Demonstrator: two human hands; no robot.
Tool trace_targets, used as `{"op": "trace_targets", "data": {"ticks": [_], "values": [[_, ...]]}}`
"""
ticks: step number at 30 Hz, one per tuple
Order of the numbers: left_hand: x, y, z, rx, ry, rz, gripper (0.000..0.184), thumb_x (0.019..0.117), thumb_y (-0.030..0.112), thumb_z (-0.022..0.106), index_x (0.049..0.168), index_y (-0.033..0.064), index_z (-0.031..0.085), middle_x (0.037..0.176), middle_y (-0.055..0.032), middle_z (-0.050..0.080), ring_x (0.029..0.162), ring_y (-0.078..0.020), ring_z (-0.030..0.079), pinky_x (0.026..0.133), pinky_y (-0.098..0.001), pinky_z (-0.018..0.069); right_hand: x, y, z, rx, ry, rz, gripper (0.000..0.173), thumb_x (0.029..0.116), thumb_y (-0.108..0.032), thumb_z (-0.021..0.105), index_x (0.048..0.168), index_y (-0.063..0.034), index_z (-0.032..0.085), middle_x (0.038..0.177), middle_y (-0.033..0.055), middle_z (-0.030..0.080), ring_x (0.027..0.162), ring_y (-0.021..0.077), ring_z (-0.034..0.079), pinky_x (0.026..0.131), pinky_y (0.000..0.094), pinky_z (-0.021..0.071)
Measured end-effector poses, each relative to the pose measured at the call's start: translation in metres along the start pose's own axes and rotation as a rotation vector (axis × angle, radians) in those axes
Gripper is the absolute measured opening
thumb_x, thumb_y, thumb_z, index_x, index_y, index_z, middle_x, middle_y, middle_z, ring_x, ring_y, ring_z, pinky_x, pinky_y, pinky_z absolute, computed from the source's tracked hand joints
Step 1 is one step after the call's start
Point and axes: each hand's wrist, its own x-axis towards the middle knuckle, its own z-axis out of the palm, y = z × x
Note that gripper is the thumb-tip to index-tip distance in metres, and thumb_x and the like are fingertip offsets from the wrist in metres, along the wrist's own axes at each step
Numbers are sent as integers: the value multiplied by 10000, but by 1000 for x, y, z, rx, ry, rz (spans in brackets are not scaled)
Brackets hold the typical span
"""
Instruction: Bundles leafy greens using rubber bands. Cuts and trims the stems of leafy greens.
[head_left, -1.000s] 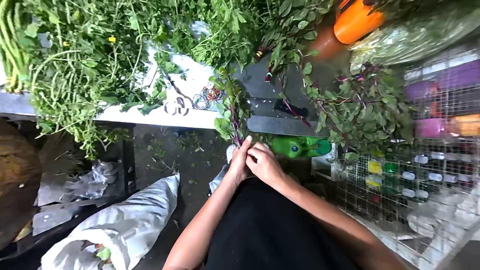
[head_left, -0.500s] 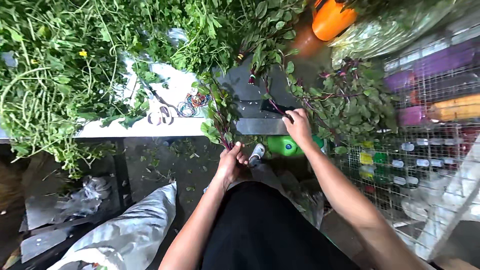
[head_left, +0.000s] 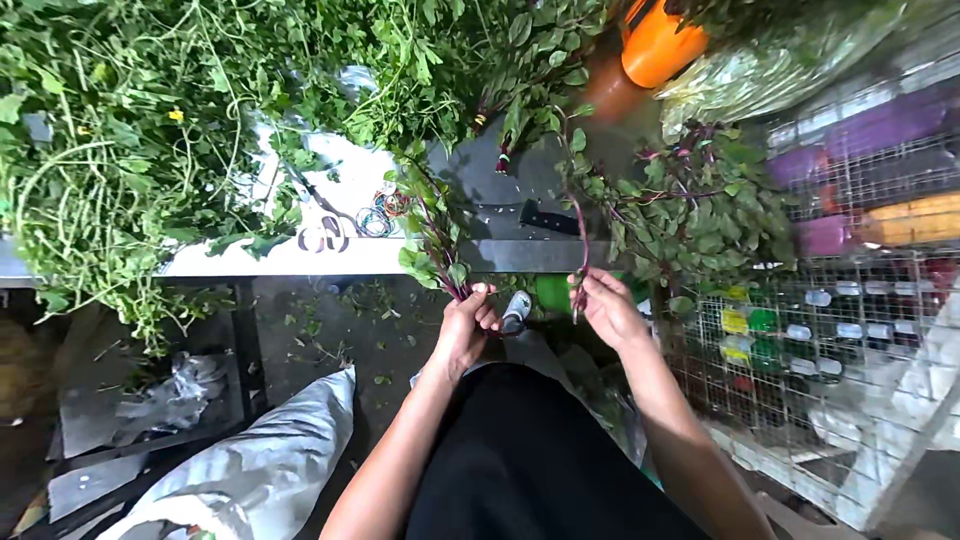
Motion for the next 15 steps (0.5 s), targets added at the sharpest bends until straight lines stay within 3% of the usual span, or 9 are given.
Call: {"op": "trace_targets", "data": {"ticks": [3,6,10,15], "values": [[2,-4,4,35,9,-6,227,1104,152,408,1035,49,599,534,49,424,453,-87,477,541,-277,530,-6,21,4,-21,-66,-3,217,978,-22,537,1153,24,656,1054,127,720,810,154,688,727,300,591],[1,-6,8,91,27,-15,193,1093,150,455,1085,47,618,544,41,437,459,-95,486,539,-284,534,-14,30,16,-241,-119,-97,200,922,-18,663,1113,25,703,949,72,733,781,129,686,710,293,595],[1,-12,8,189,26,-54,190,1071,138,517,1156,26,645,555,39,446,465,-96,493,548,-286,544,-20,34,36,-485,-174,-146,197,905,-67,729,1085,14,731,1017,66,728,779,95,682,708,259,601],[1,-18,8,211,6,-71,91,1044,81,546,1024,26,615,549,28,475,458,-88,496,521,-261,521,-20,49,48,-657,-174,-184,147,908,-127,751,997,-10,747,1005,85,709,802,94,683,722,241,601]]}}
